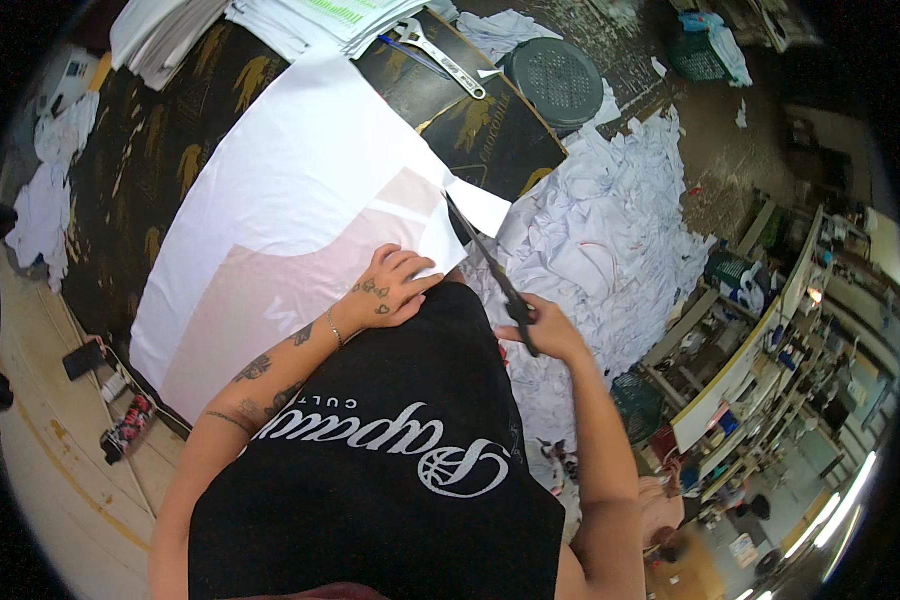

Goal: The person repeatedly lays out white fabric on a table, uses shears to cut the fabric into rectangular pieces, and stacks the cut pieces. The person also handles a red and white jersey, using it as a template to guide the cutting of the fabric.

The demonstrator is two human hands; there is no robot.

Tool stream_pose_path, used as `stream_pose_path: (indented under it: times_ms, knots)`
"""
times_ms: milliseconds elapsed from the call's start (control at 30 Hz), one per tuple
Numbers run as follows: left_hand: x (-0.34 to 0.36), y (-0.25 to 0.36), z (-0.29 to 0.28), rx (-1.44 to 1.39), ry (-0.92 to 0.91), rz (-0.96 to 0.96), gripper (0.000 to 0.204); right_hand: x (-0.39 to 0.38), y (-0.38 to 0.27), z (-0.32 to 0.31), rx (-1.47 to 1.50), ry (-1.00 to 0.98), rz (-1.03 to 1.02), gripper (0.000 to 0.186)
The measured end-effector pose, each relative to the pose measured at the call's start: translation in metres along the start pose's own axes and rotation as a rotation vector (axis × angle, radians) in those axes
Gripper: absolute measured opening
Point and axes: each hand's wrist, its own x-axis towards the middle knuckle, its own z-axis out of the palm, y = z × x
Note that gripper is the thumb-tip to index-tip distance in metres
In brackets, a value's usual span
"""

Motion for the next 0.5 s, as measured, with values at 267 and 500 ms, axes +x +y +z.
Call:
stream_pose_path:
  times_ms: [267, 500]
  knots:
    - [0.005, -0.003, 0.006, 0.179, 0.068, -0.117, 0.056, 0.065, -0.043, -0.062, -0.275, -0.111, -0.244, 0.091]
    - [0.001, -0.003, 0.001, 0.160, 0.038, -0.153, 0.055, 0.094, -0.057, -0.086, -0.465, -0.080, -0.174, 0.078]
